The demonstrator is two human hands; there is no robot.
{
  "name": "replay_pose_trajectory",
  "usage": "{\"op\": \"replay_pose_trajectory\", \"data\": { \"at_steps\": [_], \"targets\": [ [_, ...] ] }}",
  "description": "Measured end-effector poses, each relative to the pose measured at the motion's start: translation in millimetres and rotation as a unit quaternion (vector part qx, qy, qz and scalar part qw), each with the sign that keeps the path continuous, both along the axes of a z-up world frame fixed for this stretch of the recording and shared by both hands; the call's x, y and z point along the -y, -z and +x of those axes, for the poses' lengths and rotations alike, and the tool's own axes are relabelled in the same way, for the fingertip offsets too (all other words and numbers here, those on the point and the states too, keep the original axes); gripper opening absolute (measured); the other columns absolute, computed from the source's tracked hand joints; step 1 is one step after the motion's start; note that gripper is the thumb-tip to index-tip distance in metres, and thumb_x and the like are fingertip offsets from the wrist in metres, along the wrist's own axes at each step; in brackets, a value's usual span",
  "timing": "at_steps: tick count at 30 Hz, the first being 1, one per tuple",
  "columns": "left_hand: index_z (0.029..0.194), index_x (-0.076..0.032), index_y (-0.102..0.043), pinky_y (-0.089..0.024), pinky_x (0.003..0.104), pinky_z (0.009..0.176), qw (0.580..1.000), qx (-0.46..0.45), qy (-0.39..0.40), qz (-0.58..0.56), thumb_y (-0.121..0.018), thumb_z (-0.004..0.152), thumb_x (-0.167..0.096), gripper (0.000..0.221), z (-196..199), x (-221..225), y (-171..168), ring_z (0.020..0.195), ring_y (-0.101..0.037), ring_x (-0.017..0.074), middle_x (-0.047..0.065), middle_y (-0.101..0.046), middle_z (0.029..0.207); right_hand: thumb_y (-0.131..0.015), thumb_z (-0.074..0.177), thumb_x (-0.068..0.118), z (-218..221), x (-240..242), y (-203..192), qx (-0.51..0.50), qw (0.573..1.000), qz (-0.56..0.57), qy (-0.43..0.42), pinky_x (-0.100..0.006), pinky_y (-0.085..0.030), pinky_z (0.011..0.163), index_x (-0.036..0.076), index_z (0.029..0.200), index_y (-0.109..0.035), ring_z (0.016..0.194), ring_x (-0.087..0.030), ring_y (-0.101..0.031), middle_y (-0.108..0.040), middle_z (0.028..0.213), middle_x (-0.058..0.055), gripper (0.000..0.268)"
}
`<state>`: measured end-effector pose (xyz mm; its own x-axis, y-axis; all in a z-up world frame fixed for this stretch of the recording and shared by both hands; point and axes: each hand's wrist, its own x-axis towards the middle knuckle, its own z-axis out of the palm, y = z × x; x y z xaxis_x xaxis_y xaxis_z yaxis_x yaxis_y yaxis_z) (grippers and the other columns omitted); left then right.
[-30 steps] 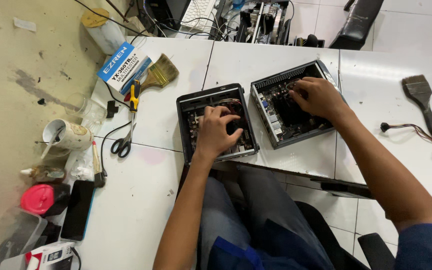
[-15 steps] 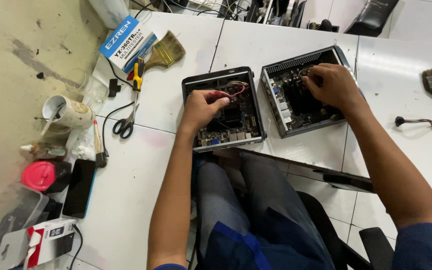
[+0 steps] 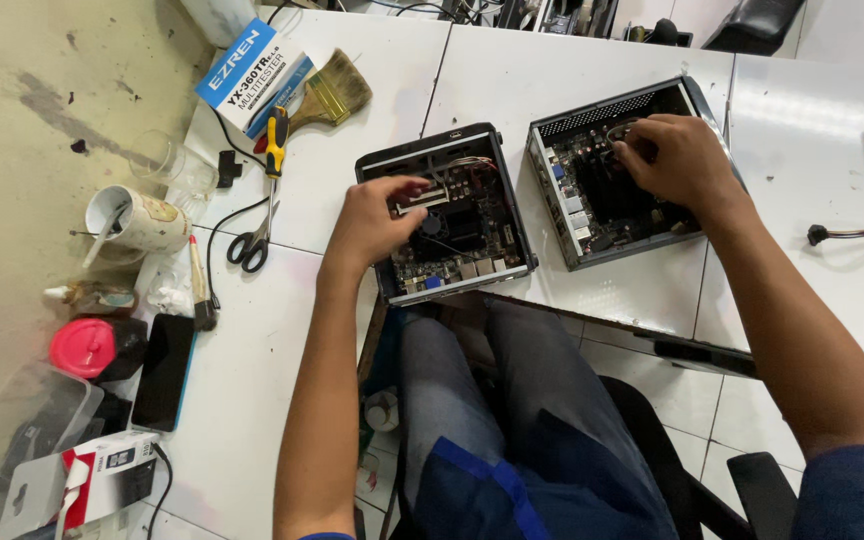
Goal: The person works on two open computer cases on a white table, using a screwdriver to tighten screws on the motherboard and power supply area. The person also handles internal wires and components while seated.
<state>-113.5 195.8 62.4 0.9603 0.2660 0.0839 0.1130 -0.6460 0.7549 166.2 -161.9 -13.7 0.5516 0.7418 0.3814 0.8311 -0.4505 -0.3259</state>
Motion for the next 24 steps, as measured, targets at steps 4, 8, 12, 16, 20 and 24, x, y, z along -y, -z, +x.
{"op": "replay_pose_trajectory", "data": {
  "at_steps": [4, 8, 12, 16, 20, 24],
  "targets": [
    [0.127, -0.010, -0.080, -0.063, 0.043, 0.097, 0.988, -0.108, 0.077, 0.083, -0.085, 0.084, -0.016, 0.044, -5.9, 8.1, -12.2, 0.116, -0.075, 0.0394, 0.020, -0.079, 0.120, -0.081, 0.103, 0.022, 2.5, 0.1, 3.1, 0.002, 1.000, 0.002, -0.002, -0.046, -0.055, 0.068, 0.008, 0.095, -0.075, 0.077, -0.042, -0.071, -0.067, 0.078, -0.016, 0.017],
    [0.135, -0.003, -0.074, -0.055, 0.052, 0.113, 0.984, -0.133, 0.106, 0.054, -0.086, 0.080, -0.010, 0.057, -9.7, 15.0, -26.1, 0.130, -0.065, 0.0471, 0.027, -0.073, 0.132, -0.080, 0.102, 0.023, 1.5, -0.3, 2.9, -0.011, 1.000, 0.003, 0.004, -0.046, -0.055, 0.068, 0.010, 0.094, -0.075, 0.076, -0.041, -0.071, -0.067, 0.077, -0.013, 0.017],
    [0.141, -0.002, -0.069, -0.039, 0.051, 0.128, 0.980, -0.104, 0.096, 0.137, -0.089, 0.083, -0.013, 0.063, -13.2, 9.4, 6.0, 0.138, -0.064, 0.0385, 0.022, -0.073, 0.136, -0.080, 0.101, 0.023, -0.9, -3.7, -0.8, -0.014, 1.000, 0.006, 0.008, -0.047, -0.054, 0.067, 0.009, 0.093, -0.075, 0.074, -0.041, -0.071, -0.067, 0.076, -0.014, 0.017],
    [0.146, -0.012, -0.067, -0.054, 0.045, 0.115, 0.986, -0.048, 0.090, 0.134, -0.095, 0.077, -0.022, 0.074, -18.3, 0.4, 20.4, 0.126, -0.071, 0.0314, 0.013, -0.078, 0.127, -0.080, 0.100, 0.023, -1.7, -3.6, -4.3, -0.013, 1.000, -0.003, 0.010, -0.046, -0.055, 0.068, 0.011, 0.089, -0.074, 0.074, -0.039, -0.071, -0.065, 0.074, -0.011, 0.017],
    [0.153, -0.016, -0.062, -0.058, 0.047, 0.106, 0.988, -0.045, 0.085, 0.120, -0.098, 0.074, -0.031, 0.087, -17.0, 3.1, 17.8, 0.126, -0.068, 0.0334, 0.013, -0.076, 0.129, -0.079, 0.099, 0.023, -3.0, -4.4, -6.6, -0.019, 1.000, -0.006, 0.007, -0.046, -0.055, 0.068, 0.009, 0.089, -0.074, 0.075, -0.040, -0.072, -0.067, 0.075, -0.013, 0.018],
    [0.154, -0.029, -0.060, -0.055, 0.048, 0.103, 0.951, -0.117, 0.096, 0.268, -0.094, 0.073, -0.044, 0.090, -3.5, 23.8, 36.5, 0.136, -0.060, 0.0254, 0.003, -0.070, 0.137, -0.078, 0.098, 0.022, -2.1, -2.3, -4.0, -0.028, 1.000, -0.004, 0.011, -0.048, -0.055, 0.068, 0.009, 0.091, -0.074, 0.078, -0.041, -0.072, -0.067, 0.077, -0.015, 0.016]
  ]
}}
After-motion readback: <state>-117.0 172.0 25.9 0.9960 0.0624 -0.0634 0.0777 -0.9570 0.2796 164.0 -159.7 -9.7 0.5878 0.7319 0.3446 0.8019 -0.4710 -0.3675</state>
